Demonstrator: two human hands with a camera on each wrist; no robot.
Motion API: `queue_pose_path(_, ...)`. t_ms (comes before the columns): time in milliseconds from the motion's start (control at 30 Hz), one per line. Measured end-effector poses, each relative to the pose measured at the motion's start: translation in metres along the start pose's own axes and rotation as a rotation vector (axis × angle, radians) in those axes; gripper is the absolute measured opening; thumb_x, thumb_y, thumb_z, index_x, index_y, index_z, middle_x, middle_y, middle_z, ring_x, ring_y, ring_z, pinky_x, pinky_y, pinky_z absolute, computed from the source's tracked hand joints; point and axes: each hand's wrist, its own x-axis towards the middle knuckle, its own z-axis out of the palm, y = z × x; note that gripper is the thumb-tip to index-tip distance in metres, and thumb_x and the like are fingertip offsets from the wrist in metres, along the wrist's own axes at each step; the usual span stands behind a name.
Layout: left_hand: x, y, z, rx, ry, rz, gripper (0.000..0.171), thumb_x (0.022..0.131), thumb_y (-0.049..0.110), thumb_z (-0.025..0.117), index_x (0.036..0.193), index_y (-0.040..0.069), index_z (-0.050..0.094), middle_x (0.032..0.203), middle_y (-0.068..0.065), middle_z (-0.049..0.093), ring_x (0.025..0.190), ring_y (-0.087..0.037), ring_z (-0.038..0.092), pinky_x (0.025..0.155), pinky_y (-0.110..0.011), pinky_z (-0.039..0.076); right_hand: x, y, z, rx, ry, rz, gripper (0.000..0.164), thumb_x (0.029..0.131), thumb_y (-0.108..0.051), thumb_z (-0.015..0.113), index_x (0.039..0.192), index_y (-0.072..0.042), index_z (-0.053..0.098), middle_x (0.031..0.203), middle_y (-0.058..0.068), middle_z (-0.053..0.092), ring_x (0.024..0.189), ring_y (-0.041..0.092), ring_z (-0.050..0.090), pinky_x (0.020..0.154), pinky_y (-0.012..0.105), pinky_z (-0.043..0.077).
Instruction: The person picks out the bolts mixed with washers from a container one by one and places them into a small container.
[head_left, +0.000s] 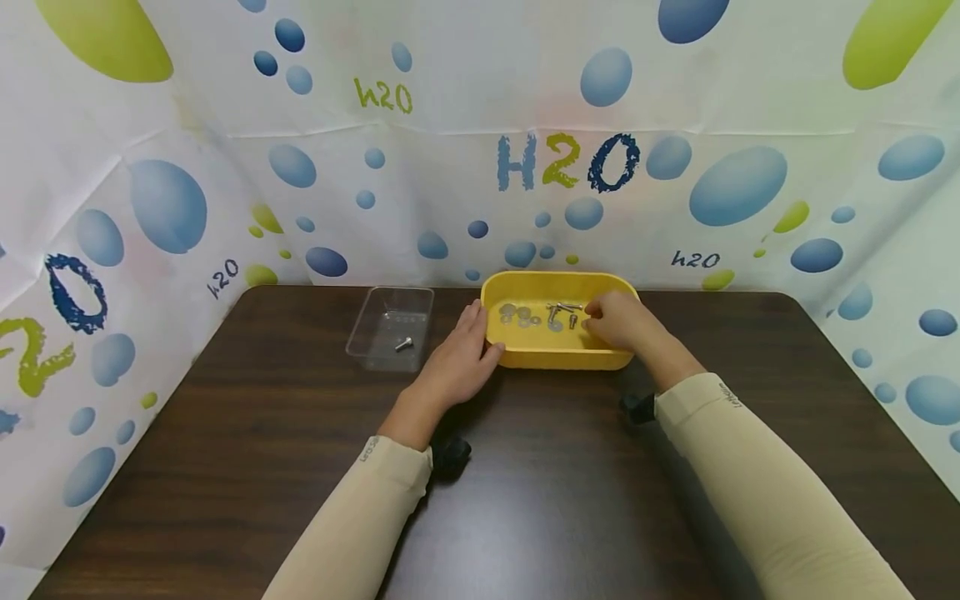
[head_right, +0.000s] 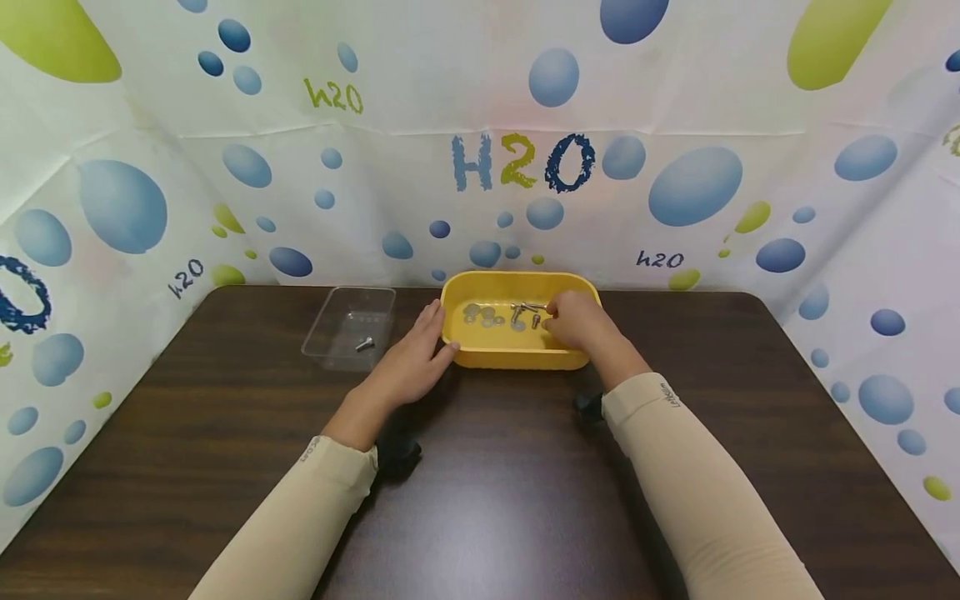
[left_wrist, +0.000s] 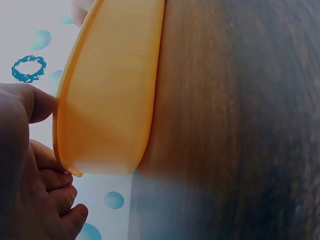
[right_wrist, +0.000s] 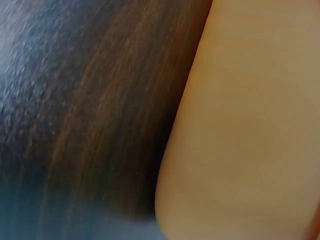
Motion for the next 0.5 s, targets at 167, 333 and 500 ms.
queue_pose_path(167, 0.0004, -0.0011, -0.0007, 0.004, -0.003, 0.003, 0.074, 0.103, 0.043, 0.041, 0.158, 0.007, 0.007, 0.167, -0.004, 0.002, 0.153, -0.019, 0.004, 0.123, -0.041, 0.016, 0.0008, -0.0046, 0.0006, -0.021, -0.018, 0.020, 0.042, 0.095, -0.021, 0.062, 0.129, 0.005, 0.061, 0.123, 0.021, 0.065, 0.109, 0.032, 0.059, 0.101, 0.051, 0.047)
queue_pose_path(333, 0.0007, 0.0002, -0.0024, 0.013, 0.003, 0.008, 0.074, 0.103, 0.043, 0.041, 0.158, 0.006, 0.008, 0.167, -0.005, 0.003, 0.153, -0.019, 0.005, 0.123, -0.041, 0.016, 0.0029, -0.0061, 0.0012, -0.059, -0.029, 0.022, 0.043, 0.096, -0.022, 0.060, 0.129, 0.005, 0.061, 0.120, 0.020, 0.066, 0.102, 0.030, 0.058, 0.100, 0.050, 0.047)
queue_pose_path(500, 0.0003, -0.0005, 0.0012, 0.014, 0.013, 0.005, 0.074, 0.103, 0.042, 0.042, 0.158, 0.005, 0.010, 0.167, -0.005, 0.004, 0.153, -0.019, 0.006, 0.122, -0.040, 0.016, 0.0062, -0.0042, 0.0067, -0.069, -0.043, 0.020, 0.045, 0.094, -0.024, 0.061, 0.130, 0.003, 0.061, 0.120, 0.019, 0.066, 0.102, 0.030, 0.059, 0.100, 0.051, 0.047)
